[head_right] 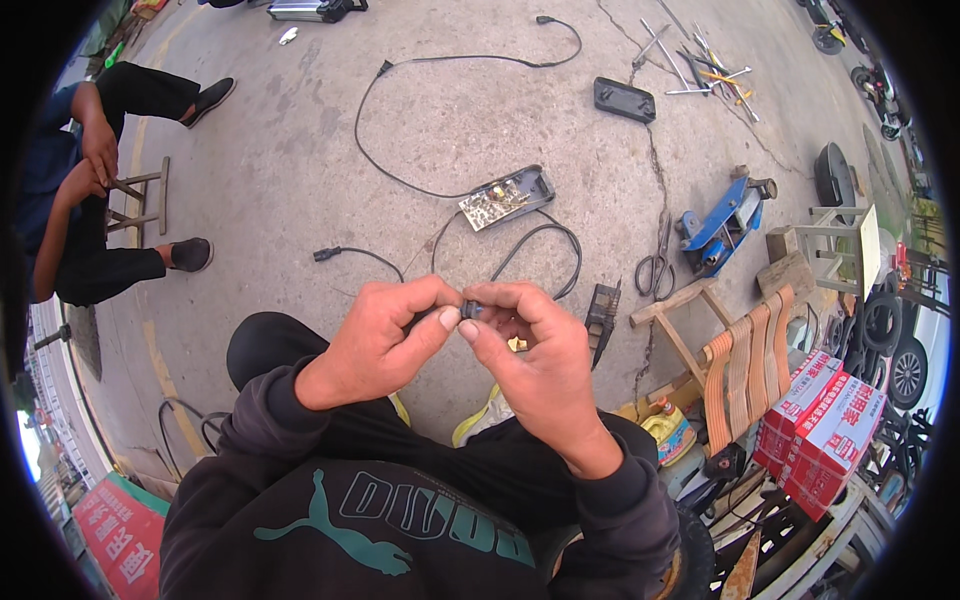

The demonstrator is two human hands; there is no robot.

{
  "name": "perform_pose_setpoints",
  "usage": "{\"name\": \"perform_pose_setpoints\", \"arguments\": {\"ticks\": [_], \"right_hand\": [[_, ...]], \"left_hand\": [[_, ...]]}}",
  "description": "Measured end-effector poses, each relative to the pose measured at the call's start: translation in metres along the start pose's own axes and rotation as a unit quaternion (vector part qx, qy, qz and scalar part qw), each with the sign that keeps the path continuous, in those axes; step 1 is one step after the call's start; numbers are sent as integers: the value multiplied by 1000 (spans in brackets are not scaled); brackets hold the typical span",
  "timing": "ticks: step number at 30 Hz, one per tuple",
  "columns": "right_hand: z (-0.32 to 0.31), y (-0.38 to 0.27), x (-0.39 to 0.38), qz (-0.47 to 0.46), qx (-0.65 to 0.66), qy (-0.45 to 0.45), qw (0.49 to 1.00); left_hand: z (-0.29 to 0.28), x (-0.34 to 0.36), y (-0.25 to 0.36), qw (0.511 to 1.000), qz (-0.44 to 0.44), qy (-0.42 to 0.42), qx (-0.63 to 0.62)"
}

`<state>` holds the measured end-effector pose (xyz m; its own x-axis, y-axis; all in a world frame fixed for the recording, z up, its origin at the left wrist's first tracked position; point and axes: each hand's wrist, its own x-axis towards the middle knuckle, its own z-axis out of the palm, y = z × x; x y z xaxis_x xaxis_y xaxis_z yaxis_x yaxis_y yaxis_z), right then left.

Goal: The person retrieves a power adapter and uses pliers to strip the insulation from a cable. They then twist the exposed wires and wrap them with electrical tape. The person repeats this process on another cable end, securing the connection with tape.

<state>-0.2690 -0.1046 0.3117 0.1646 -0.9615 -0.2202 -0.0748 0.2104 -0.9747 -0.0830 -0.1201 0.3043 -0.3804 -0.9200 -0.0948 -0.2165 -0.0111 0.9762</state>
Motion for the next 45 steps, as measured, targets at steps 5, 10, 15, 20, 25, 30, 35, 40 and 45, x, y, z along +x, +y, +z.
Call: {"name": "perform_pose_setpoints", "arguments": {"ticks": [5, 10, 15, 20, 25, 30, 35, 40, 45], "right_hand": [[-2, -4, 0, 55, 54, -13, 997], [-1, -5, 2, 63, 74, -19, 995], [-1, -5, 2, 74, 75, -17, 994], [-1, -4, 2, 82, 76, -13, 994], [-3, 0, 3, 62, 19, -14, 998], [-9, -3, 6, 14, -111, -46, 993], [-13, 1, 5, 99, 44, -2, 994], [-14, 4, 8, 73, 14, 7, 997], [-22, 3, 13, 3, -129, -33, 991]], "left_hand": [[1, 1, 1, 1000, -7, -2, -18], [1, 1, 1, 999, -28, -2, -38], [0, 1, -1, 998, -30, -8, -47], [0, 2, -4, 996, -46, -7, -75], [3, 2, -5, 996, -43, -3, -83], [8, 2, -16, 998, 15, 4, -58], [-1, 10, -9, 995, -88, -47, -17], [1, 9, -18, 995, 64, -22, 74], [1, 9, -21, 990, 104, -26, 93]]}}
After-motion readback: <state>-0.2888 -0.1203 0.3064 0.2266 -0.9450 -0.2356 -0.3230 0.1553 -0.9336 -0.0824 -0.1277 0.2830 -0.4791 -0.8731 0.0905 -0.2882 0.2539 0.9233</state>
